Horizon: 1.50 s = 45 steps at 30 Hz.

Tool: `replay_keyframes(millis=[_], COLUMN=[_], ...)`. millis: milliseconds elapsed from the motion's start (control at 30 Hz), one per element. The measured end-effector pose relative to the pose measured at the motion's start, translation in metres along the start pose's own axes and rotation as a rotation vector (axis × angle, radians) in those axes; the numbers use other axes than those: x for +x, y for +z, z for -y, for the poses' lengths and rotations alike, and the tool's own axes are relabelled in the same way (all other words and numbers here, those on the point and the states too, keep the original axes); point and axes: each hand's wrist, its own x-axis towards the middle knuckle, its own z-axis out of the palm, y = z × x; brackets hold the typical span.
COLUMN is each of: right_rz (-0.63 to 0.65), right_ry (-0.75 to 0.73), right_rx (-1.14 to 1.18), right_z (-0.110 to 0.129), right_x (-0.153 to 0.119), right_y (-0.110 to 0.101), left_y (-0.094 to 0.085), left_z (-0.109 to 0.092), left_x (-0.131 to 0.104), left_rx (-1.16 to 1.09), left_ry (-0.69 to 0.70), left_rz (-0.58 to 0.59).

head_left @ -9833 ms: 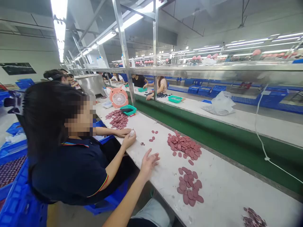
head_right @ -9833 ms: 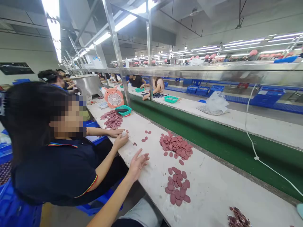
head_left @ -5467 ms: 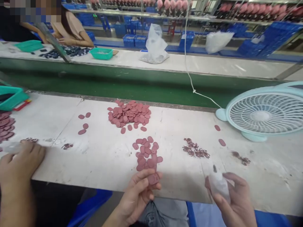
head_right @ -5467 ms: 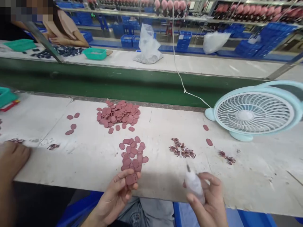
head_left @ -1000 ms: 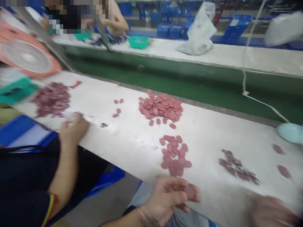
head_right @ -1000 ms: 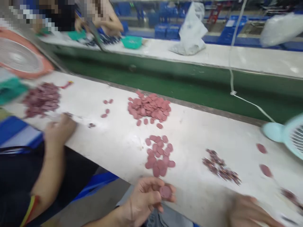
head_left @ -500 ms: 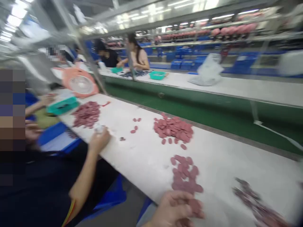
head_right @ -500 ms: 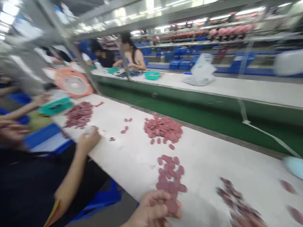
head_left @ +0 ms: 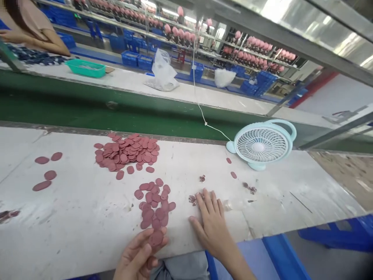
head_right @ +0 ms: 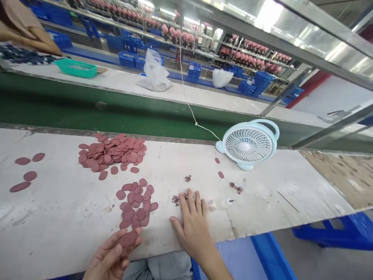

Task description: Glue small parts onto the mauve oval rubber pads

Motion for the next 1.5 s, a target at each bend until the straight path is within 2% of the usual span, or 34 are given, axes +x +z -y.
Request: replay_keyframes(millis=[67,133,200,367,500,667,767,867,967,1033,1100,1200,1267,1333,1500], right_rz=[-0.049,-0.143,-0.17,0.05,0.074,0.186,0.206,0.229,0.187,0.128,0.109,0.113,0.081,0.057,0.06], right_ry=[0.05,0.155,0.267,0.362,0.345,0.293,0.319,0.327,0.359,0.431,0.459,0.378,0.344,0.358,0.349], right_rx=[0.099,0.208,0.296,0.291,0.3,0.348,0.303,0.278,0.379,0.648,1.069,1.549,1.643,1.616,1.536], right_z=[-0.002,-0.011,-0.024,-0.042,-0.044,-0.043,-0.039,-0.04,-0.043,-0.038,-0.024,0.01,0.032,0.048,0.057], right_x=[-0.007,-0.009,-0.009,-0.012,-0.022,-0.036,-0.035,-0.029,-0.029,-0.035,-0.043,-0.05,-0.05,-0.046,-0.041], right_y=[-0.014,-0.028,-0.038,-0.041,-0.035,-0.049,-0.054,-0.051,-0.049,-0.051,-0.052,-0.051,-0.049,-0.049,-0.05], left_y=[0.0,-0.002,-0.005,-0.004,0.003,0.008,0.012,0.017,0.021,0.024,0.026,0.026,0.024,0.022,0.016], left_z=[-0.001,-0.003,-0.004,-0.003,0.001,0.006,0.008,0.01,0.013,0.018,0.024,0.033,0.035,0.035,0.032], left_x=[-0.001,-0.001,-0.001,-0.003,-0.007,-0.012,-0.014,-0.017,-0.017,-0.016,-0.014,-0.008,-0.006,-0.005,-0.006], left_rx=[0.018,0.028,0.033,0.044,0.063,0.105,0.139,0.156,0.162,0.164,0.176,0.212,0.242,0.277,0.323], left_ry=[0.014,0.025,0.031,0.023,0.018,0.001,-0.009,-0.02,-0.043,-0.05,-0.041,-0.006,0.016,0.029,0.08], left_rz=[-0.007,-0.02,-0.031,-0.058,-0.087,-0.063,-0.041,-0.01,0.02,0.055,0.11,0.247,0.34,0.394,0.437])
